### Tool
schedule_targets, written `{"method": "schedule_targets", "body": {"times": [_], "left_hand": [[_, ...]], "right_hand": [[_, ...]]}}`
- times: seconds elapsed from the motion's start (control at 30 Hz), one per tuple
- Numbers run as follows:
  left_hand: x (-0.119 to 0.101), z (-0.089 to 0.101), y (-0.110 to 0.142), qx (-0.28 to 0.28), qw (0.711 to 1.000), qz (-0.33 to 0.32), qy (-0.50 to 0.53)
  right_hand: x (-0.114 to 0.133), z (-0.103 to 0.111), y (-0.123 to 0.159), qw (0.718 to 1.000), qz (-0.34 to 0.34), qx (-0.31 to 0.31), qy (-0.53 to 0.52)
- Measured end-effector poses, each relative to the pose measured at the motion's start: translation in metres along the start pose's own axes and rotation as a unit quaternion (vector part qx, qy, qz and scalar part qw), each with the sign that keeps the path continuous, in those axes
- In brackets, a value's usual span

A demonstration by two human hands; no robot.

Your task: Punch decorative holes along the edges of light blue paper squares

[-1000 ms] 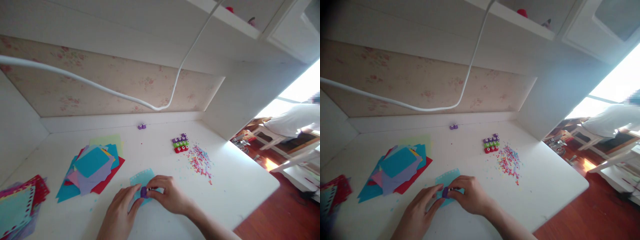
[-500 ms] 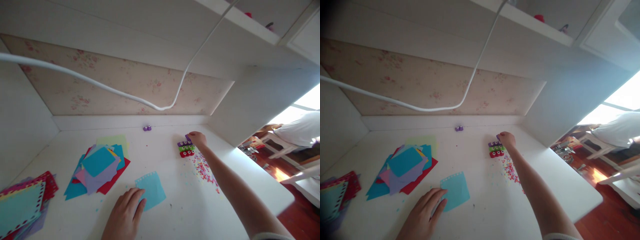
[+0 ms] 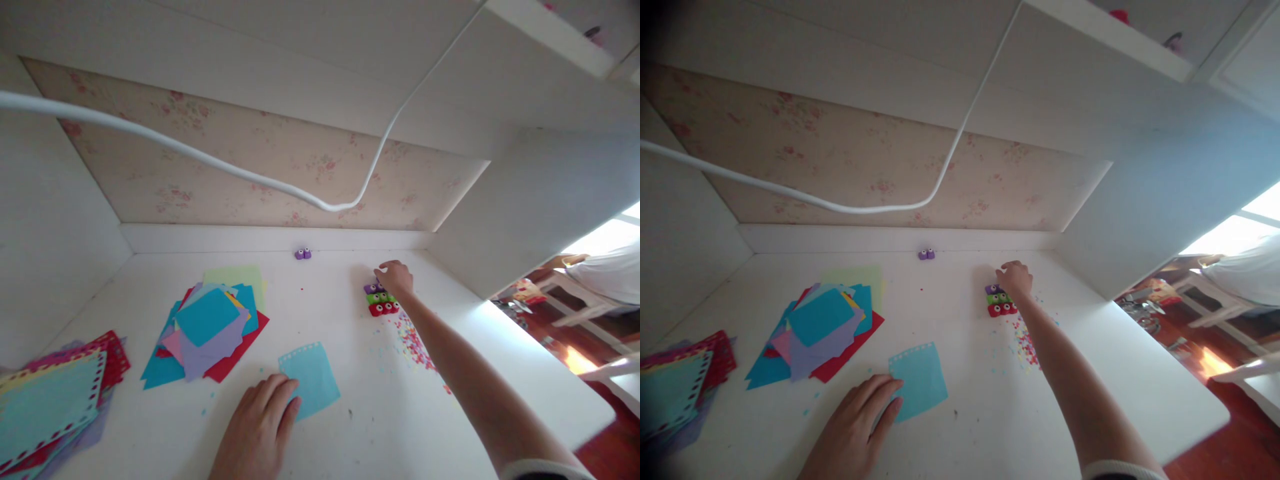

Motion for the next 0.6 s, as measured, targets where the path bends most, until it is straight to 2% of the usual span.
{"method": "schedule_targets", "body": {"times": [0.1,0.23,0.37,0.47,0.6], "left_hand": [[-0.001,-0.005,0.001,0.038,0.999,-0.001,0.007],[-0.003,-0.008,0.002,0.067,0.998,-0.014,0.006],[-0.005,-0.007,0.0,0.06,0.997,-0.03,0.033],[-0.005,-0.006,-0.001,0.048,0.997,-0.029,0.047],[-0.003,-0.007,0.0,0.051,0.997,-0.023,0.057]], "right_hand": [[0.047,-0.005,0.001,0.996,0.085,0.019,-0.027],[0.132,-0.017,0.006,0.973,0.214,0.047,-0.076],[0.203,-0.025,0.004,0.954,0.273,0.058,-0.11],[0.231,-0.028,-0.002,0.951,0.273,0.071,-0.125],[0.229,-0.03,-0.007,0.955,0.245,0.087,-0.144]]}}
Point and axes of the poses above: each hand's wrist, its own y-axis away from the middle knuckle, its own z-axis out of the back of the hand, x = y × z, the point moved 6 cm from there along -y, towards the middle knuckle, and after that the axes turned 10 degrees about y, right-handed, at the moved point
